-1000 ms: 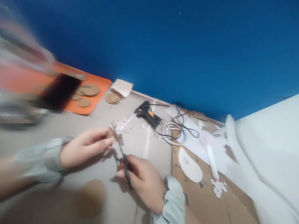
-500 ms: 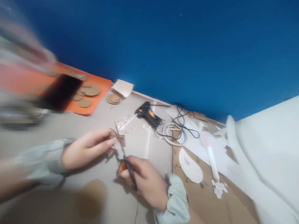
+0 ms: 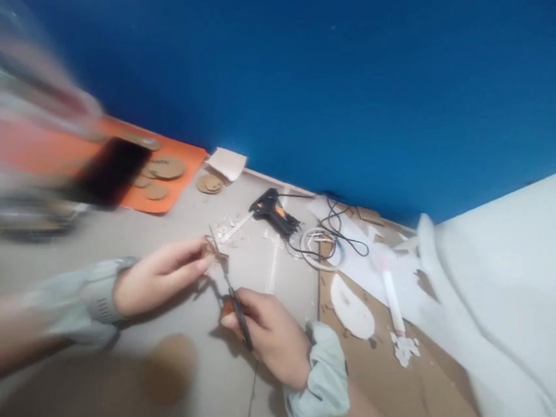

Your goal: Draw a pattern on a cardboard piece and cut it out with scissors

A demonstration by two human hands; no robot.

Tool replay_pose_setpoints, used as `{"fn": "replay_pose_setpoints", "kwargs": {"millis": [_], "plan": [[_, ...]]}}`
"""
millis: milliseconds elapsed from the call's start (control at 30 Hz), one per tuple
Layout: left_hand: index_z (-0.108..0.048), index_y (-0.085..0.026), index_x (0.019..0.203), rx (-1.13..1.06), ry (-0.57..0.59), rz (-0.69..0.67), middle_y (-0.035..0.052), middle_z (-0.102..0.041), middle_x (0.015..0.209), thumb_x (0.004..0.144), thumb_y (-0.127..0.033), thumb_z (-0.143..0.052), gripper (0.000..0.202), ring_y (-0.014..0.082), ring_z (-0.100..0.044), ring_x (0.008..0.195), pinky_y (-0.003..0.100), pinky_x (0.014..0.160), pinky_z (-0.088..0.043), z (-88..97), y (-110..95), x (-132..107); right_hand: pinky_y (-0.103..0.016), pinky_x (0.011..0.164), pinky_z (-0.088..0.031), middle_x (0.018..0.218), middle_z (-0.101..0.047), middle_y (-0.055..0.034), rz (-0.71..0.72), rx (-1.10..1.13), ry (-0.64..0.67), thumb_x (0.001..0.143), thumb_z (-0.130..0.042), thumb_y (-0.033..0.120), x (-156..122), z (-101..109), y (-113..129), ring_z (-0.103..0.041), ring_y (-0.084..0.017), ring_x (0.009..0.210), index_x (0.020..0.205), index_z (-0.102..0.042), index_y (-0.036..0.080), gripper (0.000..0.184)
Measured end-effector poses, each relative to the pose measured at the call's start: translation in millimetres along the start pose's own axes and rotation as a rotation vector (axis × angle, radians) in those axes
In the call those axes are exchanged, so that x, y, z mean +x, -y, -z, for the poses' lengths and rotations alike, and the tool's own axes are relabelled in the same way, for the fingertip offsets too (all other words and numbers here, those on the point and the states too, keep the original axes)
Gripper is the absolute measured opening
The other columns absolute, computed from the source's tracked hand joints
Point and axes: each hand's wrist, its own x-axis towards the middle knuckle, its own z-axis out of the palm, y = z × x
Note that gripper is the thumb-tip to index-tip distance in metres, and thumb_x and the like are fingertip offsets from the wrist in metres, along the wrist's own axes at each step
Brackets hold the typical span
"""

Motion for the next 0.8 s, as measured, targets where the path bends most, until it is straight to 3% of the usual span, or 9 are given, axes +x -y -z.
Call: {"fn": "replay_pose_setpoints", "kwargs": {"millis": [433,800], "plan": [[-0.055,-0.016,0.074,-0.023,0.026,0.037,-0.0004,-0.059,0.070,0.094,-0.030,-0.042,0.028,0.0115,-0.054,0.064,0.023,0.063,-0.044,-1.5,-3.6,0.0,-0.022,0.053,-0.033,0.066,-0.043,0.0029,0.003,0.001,-0.039,0.084,-0.044,0.065,-0.4,-2.8,-1.3,-0.038,-0.012,0.059,0.074,-0.049,0.017,0.049],[-0.048,-0.017,0.072,-0.023,0.036,-0.025,-0.0020,-0.051,0.065,0.096,-0.030,-0.037,0.029,0.0103,-0.050,0.059,0.023,0.060,-0.042,-0.1,-3.1,-1.2,-0.022,0.053,-0.032,0.063,-0.042,0.0043,-0.012,-0.038,-0.008,0.086,-0.044,0.062,-0.9,-1.1,0.1,-0.039,-0.012,0.057,0.073,-0.048,0.018,0.046]]}}
